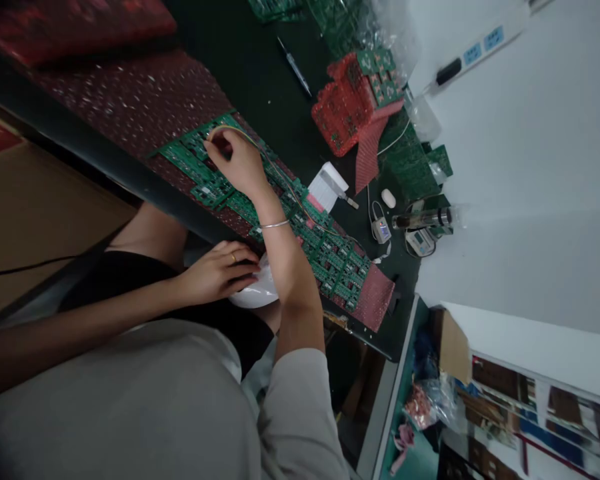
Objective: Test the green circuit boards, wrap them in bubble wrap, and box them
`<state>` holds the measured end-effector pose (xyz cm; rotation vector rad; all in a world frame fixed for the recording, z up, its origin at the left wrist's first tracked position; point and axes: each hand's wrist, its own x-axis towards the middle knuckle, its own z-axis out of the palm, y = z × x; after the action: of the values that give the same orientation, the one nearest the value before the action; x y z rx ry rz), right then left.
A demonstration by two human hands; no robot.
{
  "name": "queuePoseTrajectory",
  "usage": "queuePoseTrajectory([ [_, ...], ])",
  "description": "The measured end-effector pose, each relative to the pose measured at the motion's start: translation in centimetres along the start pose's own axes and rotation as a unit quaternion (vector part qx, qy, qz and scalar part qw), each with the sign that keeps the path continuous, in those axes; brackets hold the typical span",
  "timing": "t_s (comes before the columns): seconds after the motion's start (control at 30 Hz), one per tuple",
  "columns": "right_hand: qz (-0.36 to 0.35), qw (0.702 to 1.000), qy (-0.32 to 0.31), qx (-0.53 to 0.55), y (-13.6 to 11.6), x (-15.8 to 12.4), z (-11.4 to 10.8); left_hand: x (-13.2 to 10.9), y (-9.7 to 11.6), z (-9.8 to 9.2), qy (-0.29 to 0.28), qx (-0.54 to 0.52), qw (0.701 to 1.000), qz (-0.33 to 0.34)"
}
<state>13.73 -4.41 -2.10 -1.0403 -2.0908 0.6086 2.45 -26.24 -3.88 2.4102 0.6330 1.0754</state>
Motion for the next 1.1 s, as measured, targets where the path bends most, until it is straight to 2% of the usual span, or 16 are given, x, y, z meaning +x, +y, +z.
queuePoseTrajectory([
  [0.17, 0.018, 0.994, 0.088, 0.065, -2.1, 0.3, 0.0, 0.4, -0.3, 0.7, -0.024, 0.040, 0.999, 0.007],
  [0.27, 0.045, 0.987, 0.119, 0.099, -3.4, 0.4, -0.1, 0.4, -0.4, 1.1, -0.031, 0.071, 0.997, 0.022],
  [0.4, 0.052, 0.983, 0.142, 0.106, -3.2, 0.5, 0.0, 0.1, -0.4, 1.9, -0.056, 0.061, 0.996, 0.032],
  [0.47, 0.023, 0.988, 0.130, 0.078, -2.2, 0.5, 0.2, -0.1, -0.5, 2.2, -0.061, 0.047, 0.997, 0.015],
  [0.57, -0.039, 0.996, 0.077, 0.020, -0.2, 0.5, 0.6, -0.1, -0.5, 2.3, -0.045, 0.023, 0.999, -0.016],
  [0.67, -0.069, 0.996, 0.053, -0.001, 1.1, 0.7, 1.0, -0.1, -0.5, 2.3, -0.032, 0.004, 0.999, -0.036],
  [0.77, -0.079, 0.995, 0.059, 0.013, 1.1, 0.5, 1.2, -0.1, -0.3, 2.6, -0.034, 0.000, 0.998, -0.050],
  [0.87, -0.082, 0.992, 0.091, 0.019, -0.3, -0.6, 0.2, 0.0, 0.7, 2.7, -0.029, 0.002, 0.998, -0.063],
  [0.93, -0.071, 0.989, 0.125, 0.008, -1.1, -1.9, -1.0, 0.3, 1.3, 2.3, -0.024, -0.008, 0.997, -0.068],
  [1.0, -0.038, 0.986, 0.160, 0.001, -1.3, -3.6, -2.4, 1.0, 1.2, 1.1, -0.010, -0.023, 0.996, -0.082],
  [1.1, 0.036, 0.978, 0.203, 0.017, -0.2, -5.9, -3.2, 3.2, -1.8, -2.5, 0.066, -0.005, 0.986, -0.150],
])
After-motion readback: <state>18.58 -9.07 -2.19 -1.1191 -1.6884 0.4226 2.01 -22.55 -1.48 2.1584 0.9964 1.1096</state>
